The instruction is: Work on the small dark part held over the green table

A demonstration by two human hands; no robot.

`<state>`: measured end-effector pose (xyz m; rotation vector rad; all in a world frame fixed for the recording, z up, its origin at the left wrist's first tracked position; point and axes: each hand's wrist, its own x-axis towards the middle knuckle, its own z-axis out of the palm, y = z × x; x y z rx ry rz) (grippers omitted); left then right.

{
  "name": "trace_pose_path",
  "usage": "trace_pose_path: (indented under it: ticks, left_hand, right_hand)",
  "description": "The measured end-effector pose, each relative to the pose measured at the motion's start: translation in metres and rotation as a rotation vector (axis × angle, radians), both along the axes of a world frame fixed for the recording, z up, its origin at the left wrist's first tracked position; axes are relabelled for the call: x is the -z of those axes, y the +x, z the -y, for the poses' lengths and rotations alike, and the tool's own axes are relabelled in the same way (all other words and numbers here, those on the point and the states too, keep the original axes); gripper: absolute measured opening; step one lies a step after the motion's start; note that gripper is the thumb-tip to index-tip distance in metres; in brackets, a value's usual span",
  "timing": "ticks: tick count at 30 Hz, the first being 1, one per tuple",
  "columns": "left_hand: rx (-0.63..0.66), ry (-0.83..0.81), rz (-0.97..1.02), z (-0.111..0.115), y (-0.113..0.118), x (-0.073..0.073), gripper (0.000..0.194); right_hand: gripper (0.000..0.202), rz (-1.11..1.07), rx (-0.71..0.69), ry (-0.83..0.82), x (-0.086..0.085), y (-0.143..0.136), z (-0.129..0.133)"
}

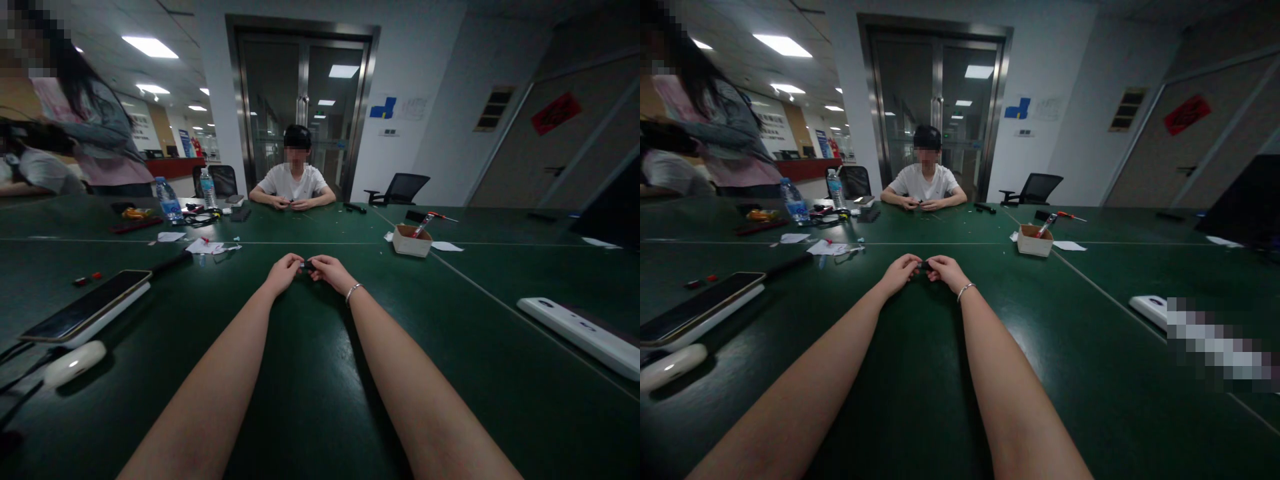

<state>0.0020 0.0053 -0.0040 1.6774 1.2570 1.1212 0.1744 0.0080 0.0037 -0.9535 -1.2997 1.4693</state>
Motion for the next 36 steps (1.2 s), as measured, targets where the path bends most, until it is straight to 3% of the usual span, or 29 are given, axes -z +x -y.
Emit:
trace_pose_path:
  ticks: [36]
  left_hand:
    - [0.001,0.042,-0.042,0.0023,0.0012,-0.0009,0.028]
  right_hand:
    - [0.005,0.012,-0.021,0.002,0.0034,0.0010,-0.0043]
